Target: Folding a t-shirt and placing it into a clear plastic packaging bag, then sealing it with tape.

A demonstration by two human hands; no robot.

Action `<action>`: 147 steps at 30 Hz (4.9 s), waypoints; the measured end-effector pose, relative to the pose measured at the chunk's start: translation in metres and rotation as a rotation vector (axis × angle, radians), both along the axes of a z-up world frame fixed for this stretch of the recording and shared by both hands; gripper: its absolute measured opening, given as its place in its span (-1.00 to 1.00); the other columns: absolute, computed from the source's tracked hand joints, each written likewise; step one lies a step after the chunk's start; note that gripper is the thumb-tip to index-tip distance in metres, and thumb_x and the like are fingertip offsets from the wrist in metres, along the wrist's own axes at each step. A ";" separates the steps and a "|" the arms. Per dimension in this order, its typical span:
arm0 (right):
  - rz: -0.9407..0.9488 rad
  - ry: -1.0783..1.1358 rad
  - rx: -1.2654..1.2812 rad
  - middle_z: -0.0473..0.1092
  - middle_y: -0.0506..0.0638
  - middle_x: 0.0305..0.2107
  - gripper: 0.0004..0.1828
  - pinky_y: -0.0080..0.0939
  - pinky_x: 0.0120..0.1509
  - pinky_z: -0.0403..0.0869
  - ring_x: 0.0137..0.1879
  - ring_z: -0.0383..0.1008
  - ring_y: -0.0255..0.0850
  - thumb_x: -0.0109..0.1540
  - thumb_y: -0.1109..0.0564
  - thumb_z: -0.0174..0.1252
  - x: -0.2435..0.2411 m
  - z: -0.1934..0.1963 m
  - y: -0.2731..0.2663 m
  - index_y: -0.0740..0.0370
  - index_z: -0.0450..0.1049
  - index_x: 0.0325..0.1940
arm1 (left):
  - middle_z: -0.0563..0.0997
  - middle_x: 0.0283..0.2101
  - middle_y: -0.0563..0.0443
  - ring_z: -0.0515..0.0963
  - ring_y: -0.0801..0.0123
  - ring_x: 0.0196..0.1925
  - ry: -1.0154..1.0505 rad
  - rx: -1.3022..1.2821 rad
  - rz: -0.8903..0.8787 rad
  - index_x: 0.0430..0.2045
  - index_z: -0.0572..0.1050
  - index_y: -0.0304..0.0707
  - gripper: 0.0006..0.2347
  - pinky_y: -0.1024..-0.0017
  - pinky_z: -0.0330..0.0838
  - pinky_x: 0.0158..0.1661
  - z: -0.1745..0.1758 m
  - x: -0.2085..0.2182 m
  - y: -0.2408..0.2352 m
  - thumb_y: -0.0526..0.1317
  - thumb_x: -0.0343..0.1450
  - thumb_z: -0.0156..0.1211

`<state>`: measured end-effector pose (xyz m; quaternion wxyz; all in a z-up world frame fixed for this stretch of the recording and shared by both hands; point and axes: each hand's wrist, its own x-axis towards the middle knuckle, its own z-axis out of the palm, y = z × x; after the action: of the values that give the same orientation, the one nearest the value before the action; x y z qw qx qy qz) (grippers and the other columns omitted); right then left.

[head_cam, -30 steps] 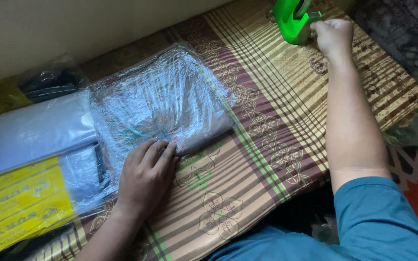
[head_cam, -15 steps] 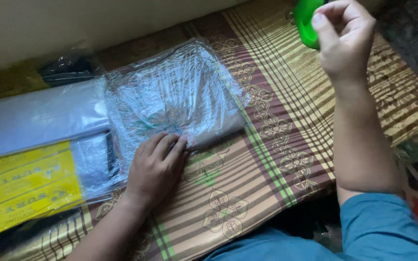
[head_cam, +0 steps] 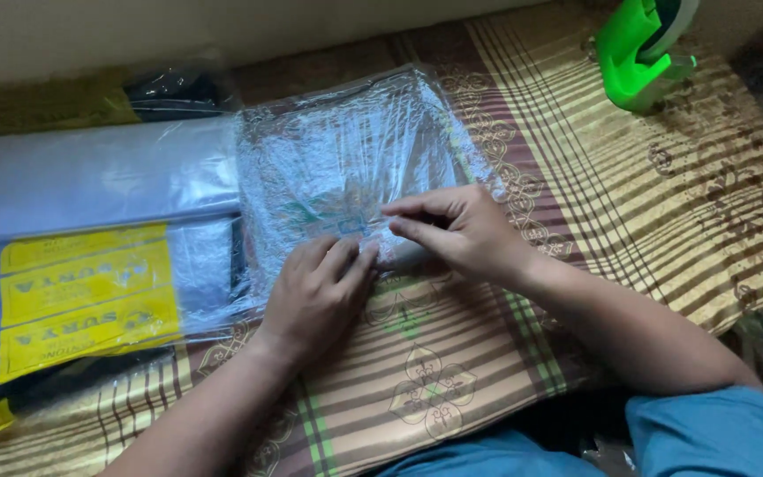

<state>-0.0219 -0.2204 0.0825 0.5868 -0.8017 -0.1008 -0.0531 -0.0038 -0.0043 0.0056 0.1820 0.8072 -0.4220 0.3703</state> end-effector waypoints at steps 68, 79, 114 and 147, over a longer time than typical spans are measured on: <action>-0.018 0.397 -0.246 0.53 -0.01 -0.60 -0.69 -0.41 -0.50 0.31 -0.61 0.44 -0.34 0.11 0.15 0.31 0.007 -0.030 0.000 0.08 0.47 -0.08 | 0.33 -0.45 0.00 0.46 0.13 -0.38 0.019 0.118 0.093 -0.32 0.63 -0.10 -0.83 0.27 0.27 -0.44 0.005 -0.004 -0.013 -0.18 0.40 0.08; -0.015 0.291 -0.500 0.57 -0.03 -0.54 -0.74 -0.26 -0.48 0.39 -0.61 0.43 -0.21 0.20 0.14 0.22 -0.005 -0.016 0.008 0.02 0.47 -0.02 | 0.34 -0.46 -0.02 0.46 0.11 -0.39 0.016 0.083 0.075 -0.36 0.62 -0.13 -0.83 0.26 0.29 -0.43 0.006 -0.004 -0.012 -0.18 0.46 0.05; 0.106 -0.514 -1.142 0.00 0.32 0.51 0.14 0.35 0.60 -0.16 0.61 -0.09 0.27 0.18 -0.52 0.08 -0.025 -0.079 0.007 0.33 0.08 0.57 | 0.39 -0.39 -0.06 0.48 0.09 -0.33 0.009 0.102 0.070 -0.12 0.62 -0.26 -0.76 0.26 0.35 -0.35 -0.003 -0.008 -0.006 -0.19 0.46 0.05; 0.204 -0.372 -0.783 0.45 0.09 0.00 -0.47 0.03 0.37 0.40 0.27 0.47 0.07 0.12 -0.06 0.39 -0.003 -0.058 -0.115 0.19 0.49 0.09 | 0.47 -0.15 -0.16 0.60 -0.16 -0.07 0.630 0.151 0.081 -0.09 0.41 -0.27 -0.69 0.10 0.56 -0.12 0.023 -0.016 0.070 -0.18 0.33 0.23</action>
<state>-0.0250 -0.3353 0.0248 0.2132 -0.9262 -0.2957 -0.0964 -0.0198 0.0656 0.0287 0.2283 0.9095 -0.3388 0.0770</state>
